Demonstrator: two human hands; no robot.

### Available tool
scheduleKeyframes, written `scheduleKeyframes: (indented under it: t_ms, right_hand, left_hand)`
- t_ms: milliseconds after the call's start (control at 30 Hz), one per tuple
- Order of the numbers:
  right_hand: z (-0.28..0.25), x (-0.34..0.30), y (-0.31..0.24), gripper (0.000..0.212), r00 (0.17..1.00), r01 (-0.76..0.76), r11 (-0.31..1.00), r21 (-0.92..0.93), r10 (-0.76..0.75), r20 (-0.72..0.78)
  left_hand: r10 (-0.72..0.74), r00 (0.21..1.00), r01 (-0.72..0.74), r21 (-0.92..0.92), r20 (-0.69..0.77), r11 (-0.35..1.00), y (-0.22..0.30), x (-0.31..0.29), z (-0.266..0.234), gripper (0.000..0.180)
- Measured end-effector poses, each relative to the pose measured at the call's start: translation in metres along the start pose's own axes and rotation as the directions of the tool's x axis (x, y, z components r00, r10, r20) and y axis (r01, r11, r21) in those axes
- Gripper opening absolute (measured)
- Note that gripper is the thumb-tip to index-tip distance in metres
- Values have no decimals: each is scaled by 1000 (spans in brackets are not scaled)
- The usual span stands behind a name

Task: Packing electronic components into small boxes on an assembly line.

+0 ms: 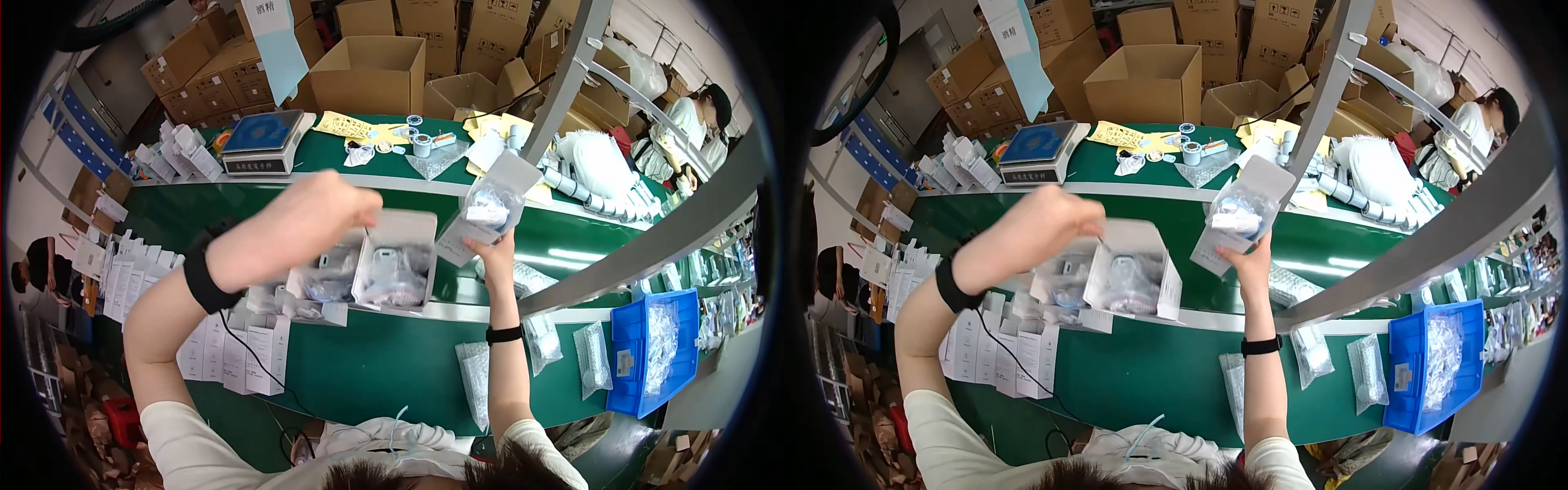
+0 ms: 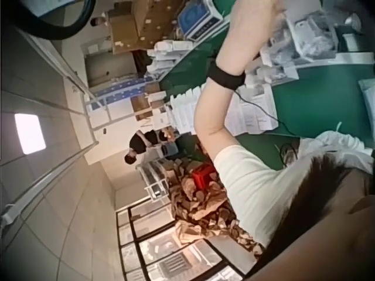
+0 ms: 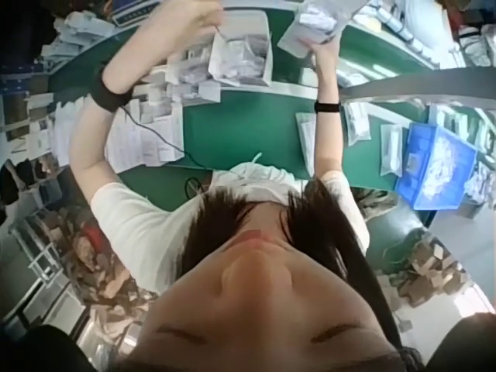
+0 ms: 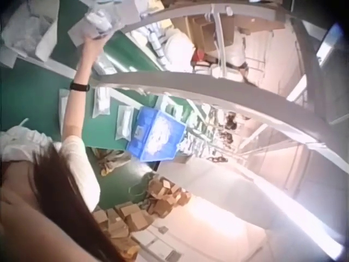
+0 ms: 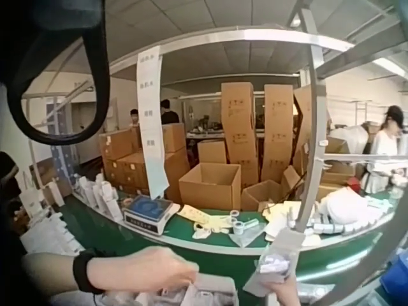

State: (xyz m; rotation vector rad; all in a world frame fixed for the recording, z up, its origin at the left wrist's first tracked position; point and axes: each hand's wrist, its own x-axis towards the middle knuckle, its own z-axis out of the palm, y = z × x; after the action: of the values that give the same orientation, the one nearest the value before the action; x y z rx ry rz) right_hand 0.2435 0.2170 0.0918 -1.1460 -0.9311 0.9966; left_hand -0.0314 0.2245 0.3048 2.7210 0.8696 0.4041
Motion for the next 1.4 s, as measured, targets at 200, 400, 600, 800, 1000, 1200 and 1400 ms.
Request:
scheduleKeyframes:
  t_ms: [200, 400, 600, 800, 1000, 1200, 1400]
  right_hand:
    - [54, 94, 32, 82, 981, 142, 990, -18, -143, -132]
    - [63, 155, 80, 92, 958, 190, 967, -170, -221, -181]
    - [42, 190, 121, 97, 903, 191, 936, -297, -286, -320]
    - [29, 203, 140, 100, 855, 165, 933, -319, -297, -426]
    - [26, 201, 148, 98, 881, 115, 826, -552, -342, -328]
    - [52, 167, 116, 86, 850, 84, 791, -606, -374, -370]
    - [110, 28, 52, 85, 864, 32, 998, 47, -51, 501]
  left_hand:
    - [-142, 990, 140, -65, -24, 988, -81, 66, -24, 14]
    - [-80, 996, 88, 171, -49, 981, -164, 102, 46, 13]
    - [-80, 982, 105, 140, -173, 985, -248, 135, 94, 11]
    - [-70, 968, 113, 167, -243, 979, -282, 159, 120, 13]
    - [-309, 926, 358, 241, -217, 902, -282, 180, 138, 13]
    - [-197, 856, 414, 405, -478, 815, -257, 166, 138, 34]
    - [-402, 895, 435, 175, -195, 883, -172, 95, 39, 36]
